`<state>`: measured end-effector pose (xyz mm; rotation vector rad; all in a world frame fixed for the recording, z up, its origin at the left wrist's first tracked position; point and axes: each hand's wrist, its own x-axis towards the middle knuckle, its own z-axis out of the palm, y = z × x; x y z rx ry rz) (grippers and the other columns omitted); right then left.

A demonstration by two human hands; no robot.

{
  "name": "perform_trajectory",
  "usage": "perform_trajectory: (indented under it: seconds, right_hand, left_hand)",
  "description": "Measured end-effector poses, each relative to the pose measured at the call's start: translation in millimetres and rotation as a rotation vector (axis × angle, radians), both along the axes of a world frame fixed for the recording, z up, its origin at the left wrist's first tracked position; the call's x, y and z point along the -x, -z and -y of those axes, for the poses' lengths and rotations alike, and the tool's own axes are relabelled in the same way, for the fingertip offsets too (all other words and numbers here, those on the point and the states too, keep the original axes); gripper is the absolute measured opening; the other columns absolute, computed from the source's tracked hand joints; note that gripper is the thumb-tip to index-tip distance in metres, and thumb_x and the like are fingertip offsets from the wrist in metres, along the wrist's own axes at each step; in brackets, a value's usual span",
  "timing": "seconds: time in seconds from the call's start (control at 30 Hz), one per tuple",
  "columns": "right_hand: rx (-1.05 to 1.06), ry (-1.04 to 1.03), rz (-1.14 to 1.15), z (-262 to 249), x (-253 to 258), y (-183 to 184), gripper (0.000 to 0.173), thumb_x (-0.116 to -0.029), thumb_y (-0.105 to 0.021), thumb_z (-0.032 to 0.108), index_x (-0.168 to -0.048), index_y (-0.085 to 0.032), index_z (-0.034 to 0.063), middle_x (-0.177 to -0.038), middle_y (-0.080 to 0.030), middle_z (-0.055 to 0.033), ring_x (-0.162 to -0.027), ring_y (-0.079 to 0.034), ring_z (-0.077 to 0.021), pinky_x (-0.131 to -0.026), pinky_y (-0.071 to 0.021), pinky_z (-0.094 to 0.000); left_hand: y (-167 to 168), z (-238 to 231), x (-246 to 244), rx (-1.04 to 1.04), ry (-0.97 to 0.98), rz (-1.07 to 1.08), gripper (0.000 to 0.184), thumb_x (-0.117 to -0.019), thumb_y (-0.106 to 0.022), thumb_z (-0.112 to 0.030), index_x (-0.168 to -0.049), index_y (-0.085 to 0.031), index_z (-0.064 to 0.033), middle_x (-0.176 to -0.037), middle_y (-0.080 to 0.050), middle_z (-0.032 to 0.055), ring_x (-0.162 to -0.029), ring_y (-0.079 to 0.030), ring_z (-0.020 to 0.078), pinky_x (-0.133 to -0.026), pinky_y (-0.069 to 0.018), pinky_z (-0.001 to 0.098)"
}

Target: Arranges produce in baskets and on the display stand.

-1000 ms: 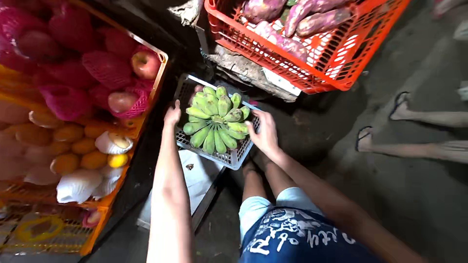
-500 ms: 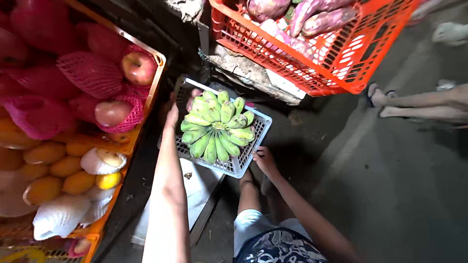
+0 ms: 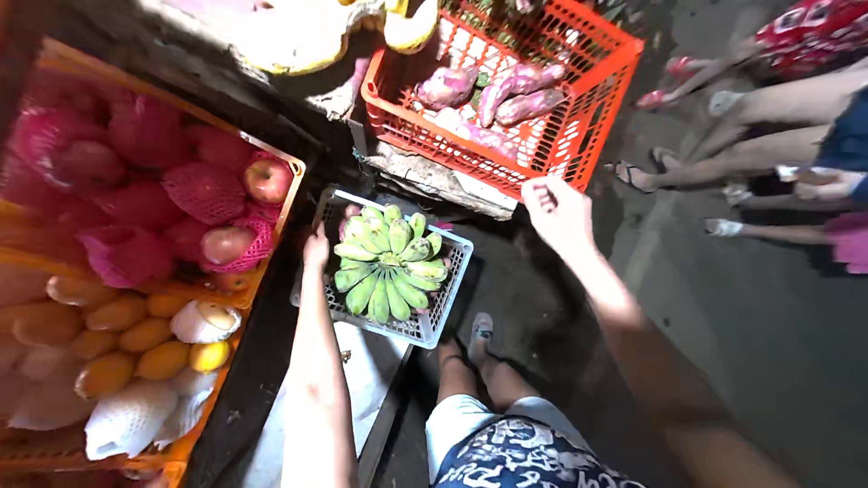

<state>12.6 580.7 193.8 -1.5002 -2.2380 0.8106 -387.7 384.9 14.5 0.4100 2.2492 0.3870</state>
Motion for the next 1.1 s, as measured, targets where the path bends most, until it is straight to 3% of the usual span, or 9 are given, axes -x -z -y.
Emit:
perform_trajectory:
  seconds: [0.1,0.23,0.33,0.47,0.6,0.73,0.9,1.0,1.1]
  right_hand:
    - [-0.027,-0.001,-0.062,-57,10,10,0.026,-0.1027,-0.058,0.019,-0.115,-0.071,0.0003,-0.11,-0.072,-0.0199,-0.095,-0.071,-0.0275,-0.086,-0.0576,-0.0425]
    - [0.197,-0.086,0.059,-124,28,50,0.037,-0.0978,-0.065,0.019,-0.13,-0.066,0.001,-0.128,-0.066,-0.0239,-0.121,-0.063,-0.0383,-0.106,-0.0459,-0.0552]
    - [0.298,-0.231,0.176,-160,39,95,0.062,-0.0872,-0.079,0.026,-0.14,-0.059,0.0017,-0.139,-0.057,-0.029,-0.13,-0.053,-0.0471,-0.108,-0.0407,-0.0663]
    - [0.322,-0.393,0.32,-174,57,120,0.076,-0.0799,-0.086,0.027,-0.142,-0.052,-0.0014,-0.139,-0.053,-0.0316,-0.129,-0.053,-0.0513,-0.101,-0.0447,-0.0709]
    - [0.265,-0.524,0.379,-185,53,85,0.065,-0.0821,-0.082,0.031,-0.134,-0.058,0.0004,-0.132,-0.061,-0.0259,-0.111,-0.063,-0.0476,-0.089,-0.0484,-0.069]
    - [0.241,-0.444,0.447,-180,22,10,0.061,-0.077,-0.082,0.03,-0.127,-0.062,0.0021,-0.126,-0.064,-0.0215,-0.098,-0.067,-0.0443,-0.078,-0.05,-0.0663]
    - [0.233,-0.271,0.098,-141,-74,-32,0.061,-0.0761,-0.078,0.038,-0.126,-0.065,0.0044,-0.111,-0.071,-0.0183,-0.092,-0.071,-0.0354,-0.076,-0.0564,-0.0594]
    - [0.329,-0.289,0.045,-112,-109,-49,0.072,-0.0787,-0.066,0.062,-0.116,-0.071,0.0009,-0.09,-0.075,-0.0159,-0.08,-0.074,-0.0263,-0.07,-0.0581,-0.0497]
    - [0.486,-0.4,0.093,-78,-121,-59,0.074,-0.081,-0.061,0.065,-0.112,-0.072,-0.0015,-0.082,-0.073,-0.0147,-0.073,-0.072,-0.0243,-0.065,-0.0573,-0.0481]
  left_hand:
    - [-15,15,-21,-0.118,-0.135,-0.055,0.095,-0.0969,-0.015,-0.08,-0.147,-0.052,-0.0089,-0.142,-0.057,0.0251,-0.132,-0.054,0.044,-0.105,-0.0433,0.0674]
    - [-82,-14,-59,-0.172,-0.147,-0.118,0.075,-0.1088,-0.024,-0.057,-0.13,-0.064,0.0028,-0.129,-0.063,0.0295,-0.124,-0.059,0.0443,-0.105,-0.0432,0.0649]
    - [-151,-55,-100,-0.305,0.115,-0.181,0.063,-0.1122,-0.028,-0.044,-0.115,-0.069,0.0043,-0.113,-0.07,0.0251,-0.108,-0.067,0.0382,-0.096,-0.0497,0.0602]
    - [-187,-140,-129,-0.48,0.542,-0.256,0.048,-0.1102,-0.041,-0.036,-0.115,-0.07,0.0014,-0.115,-0.069,0.02,-0.111,-0.067,0.0323,-0.099,-0.053,0.0515]
    - [-165,-257,-141,-0.371,0.828,-0.245,0.041,-0.1061,-0.049,-0.018,-0.143,-0.055,-0.0004,-0.143,-0.057,0.0225,-0.135,-0.053,0.0381,-0.112,-0.0433,0.0539]
    - [-118,-344,-148,-0.191,0.97,-0.326,0.068,-0.0936,-0.062,-0.002,-0.157,-0.038,-0.0072,-0.162,-0.036,0.0196,-0.15,-0.033,0.041,-0.119,-0.0304,0.0614]
    - [-83,-391,-146,0.031,1.018,-0.405,0.084,-0.0788,-0.078,0.005,-0.154,-0.042,-0.0066,-0.153,-0.043,0.0284,-0.139,-0.042,0.0522,-0.094,-0.0484,0.0702]
    - [-101,-386,-143,-0.024,1.167,-0.455,0.074,-0.0779,-0.082,-0.007,-0.146,-0.052,-0.0057,-0.144,-0.051,0.029,-0.136,-0.044,0.0523,-0.099,-0.0437,0.0701]
    - [-144,-343,-152,-0.153,1.225,-0.476,0.087,-0.0679,-0.09,-0.032,-0.144,-0.055,-0.0107,-0.139,-0.057,0.024,-0.133,-0.048,0.0487,-0.1,-0.0405,0.0693]
